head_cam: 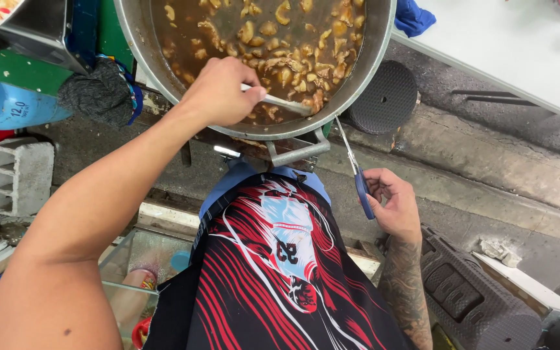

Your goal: Using tongs to lift pieces of meat from a large pot of stew and cutting them into smaller pieces with scissors.

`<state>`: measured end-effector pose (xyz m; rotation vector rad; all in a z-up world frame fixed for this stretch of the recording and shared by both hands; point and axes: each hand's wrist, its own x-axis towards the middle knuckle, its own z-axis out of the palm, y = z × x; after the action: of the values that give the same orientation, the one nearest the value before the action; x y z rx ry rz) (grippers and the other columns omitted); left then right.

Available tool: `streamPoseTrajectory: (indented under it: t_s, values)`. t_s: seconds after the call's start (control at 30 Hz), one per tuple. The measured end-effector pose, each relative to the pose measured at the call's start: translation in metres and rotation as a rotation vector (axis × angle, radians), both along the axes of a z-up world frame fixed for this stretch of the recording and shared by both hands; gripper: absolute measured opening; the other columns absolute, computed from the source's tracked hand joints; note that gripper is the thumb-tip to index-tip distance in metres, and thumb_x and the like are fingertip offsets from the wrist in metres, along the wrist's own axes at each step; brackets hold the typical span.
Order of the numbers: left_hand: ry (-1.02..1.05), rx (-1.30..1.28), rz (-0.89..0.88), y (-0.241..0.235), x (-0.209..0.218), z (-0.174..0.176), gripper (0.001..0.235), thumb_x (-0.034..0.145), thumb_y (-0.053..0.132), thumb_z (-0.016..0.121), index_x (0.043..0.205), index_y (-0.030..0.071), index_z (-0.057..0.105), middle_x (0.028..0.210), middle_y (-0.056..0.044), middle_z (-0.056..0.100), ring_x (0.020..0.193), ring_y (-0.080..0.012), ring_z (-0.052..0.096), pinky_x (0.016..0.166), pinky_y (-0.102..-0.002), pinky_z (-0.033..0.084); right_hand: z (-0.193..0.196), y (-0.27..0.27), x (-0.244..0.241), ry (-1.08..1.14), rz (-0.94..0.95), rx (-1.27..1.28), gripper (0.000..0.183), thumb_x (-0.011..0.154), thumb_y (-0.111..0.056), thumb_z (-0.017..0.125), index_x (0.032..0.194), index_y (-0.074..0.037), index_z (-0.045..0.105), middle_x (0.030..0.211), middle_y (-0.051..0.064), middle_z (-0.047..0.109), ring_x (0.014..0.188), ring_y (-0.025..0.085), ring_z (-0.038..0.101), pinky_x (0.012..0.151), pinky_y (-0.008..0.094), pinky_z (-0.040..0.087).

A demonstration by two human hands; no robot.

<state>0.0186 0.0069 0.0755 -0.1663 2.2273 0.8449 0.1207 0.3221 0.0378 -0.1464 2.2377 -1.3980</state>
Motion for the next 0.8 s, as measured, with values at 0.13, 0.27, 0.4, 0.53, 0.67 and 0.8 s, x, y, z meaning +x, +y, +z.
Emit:
streamPoseTrajectory:
  t_s: [0.13,0.27,0.4,0.53,0.67,0.8]
  values:
    - [0.01,0.017,0.102,-0.021,0.011,-0.003,0.022,0.086,0.023,0.053,0.079,0.007,0.067,0.102,-0.012,0.063,0.103,-0.0261,0.054,0.082,-0.042,0.043,-0.004,-0.005,0.0,-0.026,0.0,-0.052,0.035,0.077,-0.033,0.061,0.096,-0.004,0.058,0.072,0.001,0.058,0.062,0.007,0.054,0.054,0.018,0.041]
    - [-0.015,0.022,0.137,-0.02,0.014,0.0,0.021,0.086,0.022,0.054,0.084,0.006,0.068,0.109,-0.014,0.06,0.103,-0.0275,0.055,0.086,-0.044,0.043,-0.008,-0.011,0.001,-0.058,-0.008,-0.05,0.026,0.077,-0.019,0.063,0.097,-0.002,0.058,0.076,0.003,0.057,0.065,0.009,0.055,0.057,0.018,0.046]
    - [-0.032,0.053,0.129,-0.019,0.012,-0.004,0.021,0.086,0.02,0.053,0.082,0.005,0.068,0.11,-0.013,0.06,0.098,-0.0254,0.057,0.082,-0.039,0.048,-0.008,-0.015,0.003,-0.063,0.005,-0.065,0.028,0.078,-0.021,0.062,0.097,-0.002,0.057,0.079,0.004,0.057,0.068,0.009,0.055,0.059,0.019,0.046]
    - [-0.034,0.05,0.175,-0.018,0.01,-0.002,0.022,0.087,0.021,0.054,0.081,0.005,0.067,0.111,-0.014,0.059,0.094,-0.0243,0.058,0.08,-0.039,0.048,-0.012,-0.015,0.008,-0.084,-0.022,-0.085,0.024,0.078,-0.014,0.061,0.098,-0.002,0.057,0.079,0.004,0.056,0.068,0.01,0.055,0.061,0.02,0.048]
    - [-0.089,0.023,0.155,-0.018,0.005,0.001,0.022,0.088,0.026,0.053,0.093,0.007,0.064,0.117,-0.013,0.055,0.111,-0.0244,0.052,0.099,-0.043,0.037,-0.006,-0.016,0.009,-0.069,-0.015,-0.064,0.023,0.078,-0.015,0.061,0.097,-0.002,0.057,0.077,0.004,0.057,0.066,0.009,0.055,0.057,0.019,0.048]
    - [-0.109,-0.013,0.102,-0.013,-0.001,0.003,0.027,0.091,0.034,0.052,0.092,0.01,0.065,0.073,-0.008,0.062,0.06,-0.0115,0.046,0.068,-0.032,0.049,-0.006,-0.014,0.01,-0.074,-0.02,-0.044,0.023,0.078,-0.015,0.061,0.098,-0.003,0.058,0.079,0.003,0.057,0.067,0.009,0.055,0.058,0.019,0.047]
